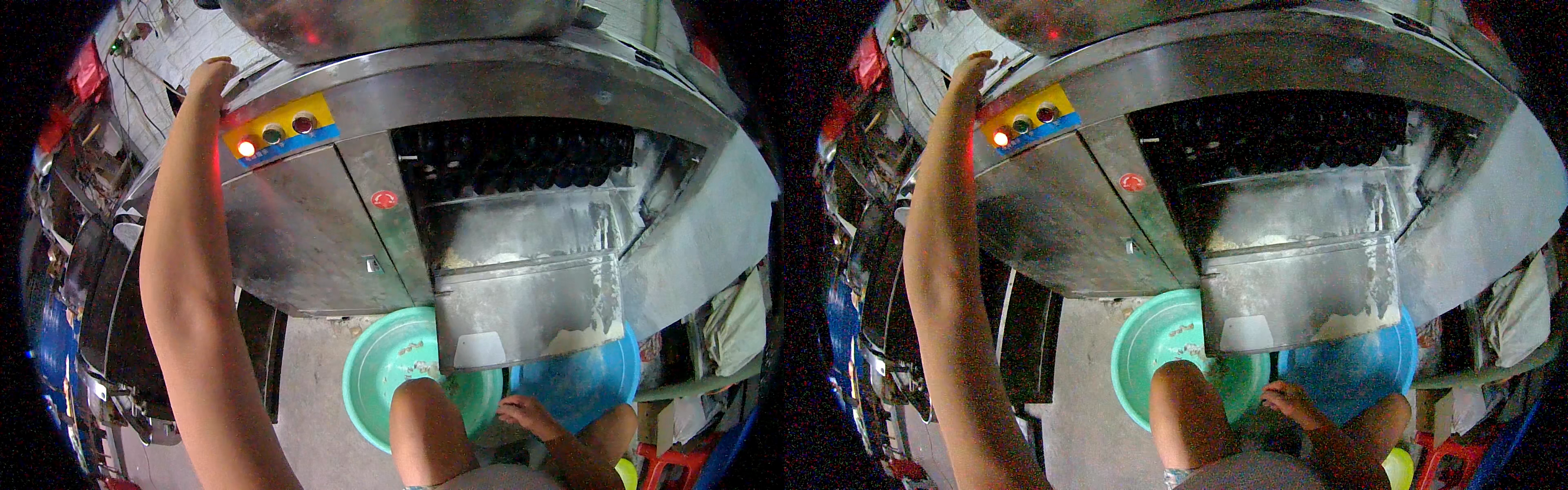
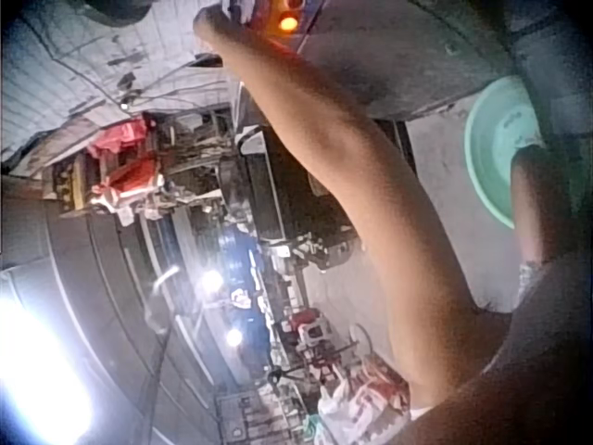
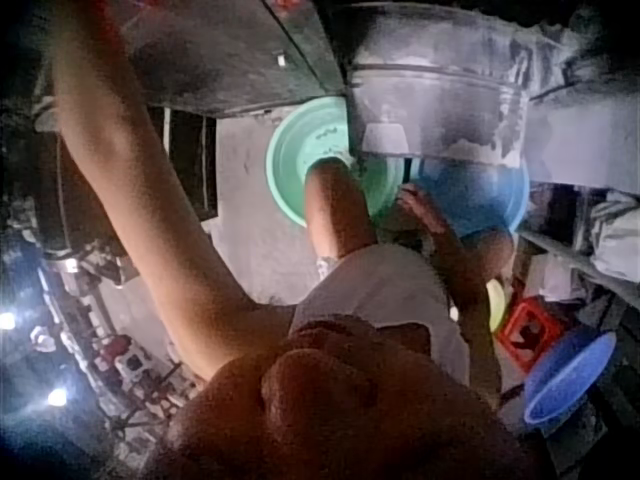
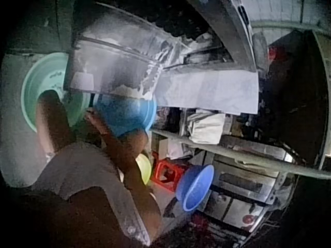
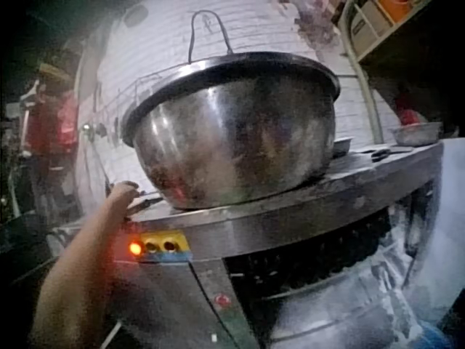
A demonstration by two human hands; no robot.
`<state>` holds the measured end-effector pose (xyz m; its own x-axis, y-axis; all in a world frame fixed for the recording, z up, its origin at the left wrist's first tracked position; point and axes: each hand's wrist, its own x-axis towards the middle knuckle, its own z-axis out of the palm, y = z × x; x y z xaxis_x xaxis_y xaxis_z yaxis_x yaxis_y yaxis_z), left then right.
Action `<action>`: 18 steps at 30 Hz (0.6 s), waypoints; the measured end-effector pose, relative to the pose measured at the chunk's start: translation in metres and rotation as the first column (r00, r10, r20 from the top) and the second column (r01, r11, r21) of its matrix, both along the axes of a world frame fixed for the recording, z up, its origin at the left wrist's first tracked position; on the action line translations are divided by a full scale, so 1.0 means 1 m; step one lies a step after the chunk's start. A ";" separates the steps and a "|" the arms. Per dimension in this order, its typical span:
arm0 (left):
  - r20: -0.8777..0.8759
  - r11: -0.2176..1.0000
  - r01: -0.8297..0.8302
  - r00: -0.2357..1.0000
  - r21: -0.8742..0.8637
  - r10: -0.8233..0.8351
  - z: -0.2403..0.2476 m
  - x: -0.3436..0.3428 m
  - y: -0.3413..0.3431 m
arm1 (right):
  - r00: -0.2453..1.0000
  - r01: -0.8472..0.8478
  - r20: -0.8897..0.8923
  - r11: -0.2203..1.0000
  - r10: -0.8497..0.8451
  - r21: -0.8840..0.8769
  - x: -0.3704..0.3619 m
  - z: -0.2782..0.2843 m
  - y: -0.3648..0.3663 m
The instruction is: The person covers a tray of bread rolls with a mesh food cover, then walks to a dough processing area. They pick up dough balls from a blue basin, flatten them by hand, and place them into a machine that extrudes shaped dough pieces into a green basin.
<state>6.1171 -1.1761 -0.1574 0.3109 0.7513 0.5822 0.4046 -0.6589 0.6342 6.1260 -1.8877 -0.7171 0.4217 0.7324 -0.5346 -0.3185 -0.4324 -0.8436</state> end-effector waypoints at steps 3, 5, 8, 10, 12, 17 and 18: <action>-0.117 0.976 0.217 0.970 0.032 -0.212 0.000 -0.014 -0.050 | 0.999 0.022 -0.024 0.999 -0.022 0.027 0.002 -0.010 -0.001; -0.231 0.938 0.265 0.949 0.225 -0.213 -0.038 -0.003 -0.151 | 0.988 0.138 -0.065 0.990 -0.137 0.022 0.016 -0.026 -0.023; -0.132 0.561 0.181 0.983 0.808 -0.127 -0.131 -0.007 -0.203 | 0.994 0.086 0.058 0.995 -0.088 0.044 0.064 -0.082 -0.076; 0.574 0.700 0.696 0.644 -0.163 -0.506 -0.138 -0.027 -0.198 | 0.979 0.135 0.144 0.988 -0.145 0.079 0.074 -0.031 -0.064; -0.057 0.886 0.389 0.920 0.250 -0.388 -0.113 -0.074 -0.173 | 0.990 0.081 0.110 0.996 -0.083 0.024 0.105 -0.020 -0.060; -0.198 0.906 0.148 0.977 0.396 -0.073 -0.142 -0.073 -0.115 | 0.762 0.637 -0.119 0.770 -0.636 -0.041 0.178 -0.065 -0.118; -0.191 0.907 0.147 0.979 0.395 -0.075 -0.153 -0.058 -0.109 | 0.620 0.766 -0.187 0.639 -0.762 -0.062 0.194 -0.090 -0.150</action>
